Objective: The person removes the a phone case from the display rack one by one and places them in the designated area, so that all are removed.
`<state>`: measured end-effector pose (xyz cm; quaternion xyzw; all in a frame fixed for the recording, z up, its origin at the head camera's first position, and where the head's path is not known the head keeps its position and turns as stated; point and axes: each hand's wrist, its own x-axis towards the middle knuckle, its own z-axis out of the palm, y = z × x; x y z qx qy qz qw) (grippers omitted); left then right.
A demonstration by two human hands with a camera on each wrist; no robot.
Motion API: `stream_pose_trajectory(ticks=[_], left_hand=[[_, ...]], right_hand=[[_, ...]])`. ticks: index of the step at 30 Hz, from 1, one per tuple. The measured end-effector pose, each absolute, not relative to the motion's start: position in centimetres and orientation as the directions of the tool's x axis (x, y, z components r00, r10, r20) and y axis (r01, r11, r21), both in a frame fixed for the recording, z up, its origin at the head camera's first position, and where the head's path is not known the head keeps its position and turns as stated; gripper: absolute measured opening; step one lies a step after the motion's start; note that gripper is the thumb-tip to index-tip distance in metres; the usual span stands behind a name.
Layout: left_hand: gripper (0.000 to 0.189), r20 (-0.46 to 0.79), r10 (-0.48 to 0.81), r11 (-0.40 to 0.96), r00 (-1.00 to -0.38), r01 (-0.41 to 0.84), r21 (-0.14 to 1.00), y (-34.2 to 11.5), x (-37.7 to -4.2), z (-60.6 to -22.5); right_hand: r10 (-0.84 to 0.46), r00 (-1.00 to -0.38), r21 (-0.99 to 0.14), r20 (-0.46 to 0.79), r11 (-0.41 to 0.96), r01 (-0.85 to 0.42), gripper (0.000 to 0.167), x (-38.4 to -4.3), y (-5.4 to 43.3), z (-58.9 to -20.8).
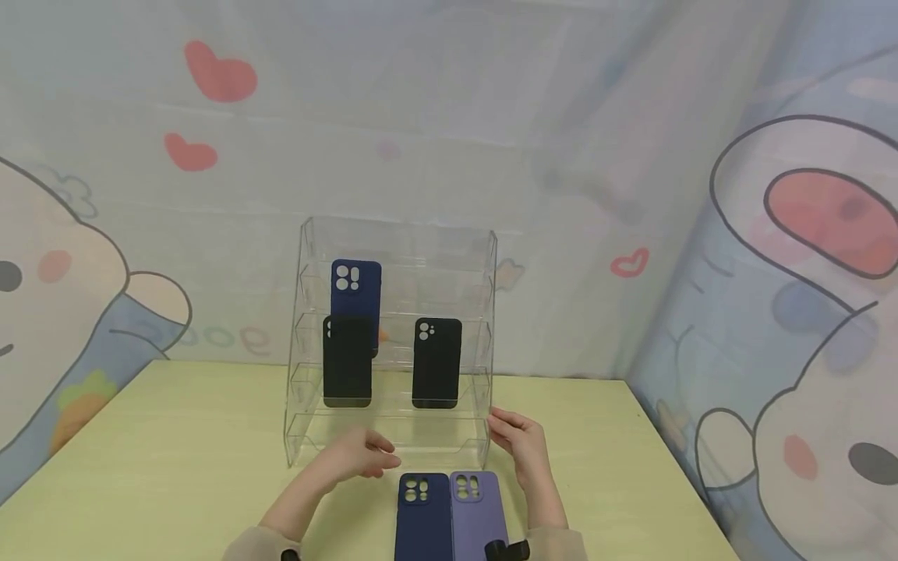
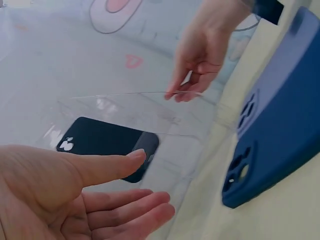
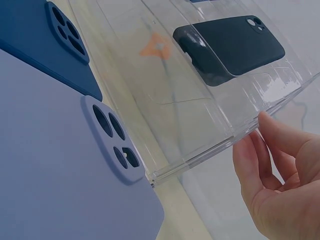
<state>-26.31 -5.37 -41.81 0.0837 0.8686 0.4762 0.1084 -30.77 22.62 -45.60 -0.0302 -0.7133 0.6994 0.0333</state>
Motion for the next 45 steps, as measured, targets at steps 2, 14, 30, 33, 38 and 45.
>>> stream_pose_trajectory(ticks=[2,14,30,33,38,45], left_hand=[[0.037,-0.083,0.259,0.505,-0.962,0.062,0.861,-6.1,-26.5,-41.3],[0.028,0.171,0.271,0.475,-0.947,0.287,0.832,-9.9,-28.6,-37.9],[0.024,0.390,-0.140,0.473,-0.910,0.285,0.834,-12.0,-31.7,-36.1],[0.025,0.424,-0.196,0.469,-0.884,0.295,0.832,-12.0,-32.3,-36.0],[0.027,0.510,-0.273,0.504,-0.815,0.330,0.798,-12.1,-33.2,-36.2],[0.035,0.536,-0.291,0.548,-0.793,0.321,0.772,-11.9,-33.9,-36.6]], right_hand=[[0.090,-0.996,-1.000,0.009,0.016,-0.007,0.040,-30.8,22.6,-45.7],[0.088,-0.996,-1.000,0.016,0.019,-0.014,0.041,-30.8,22.6,-45.7],[0.088,-0.996,-1.000,0.014,0.003,-0.014,0.039,-30.8,22.6,-45.8],[0.090,-0.996,-1.000,0.010,0.000,-0.010,0.040,-30.7,22.8,-45.8],[0.098,-0.995,-1.000,0.020,0.002,-0.019,0.039,-30.7,22.8,-45.9],[0.087,-0.996,-1.000,0.020,-0.006,-0.020,0.039,-31.0,22.7,-46.0]])
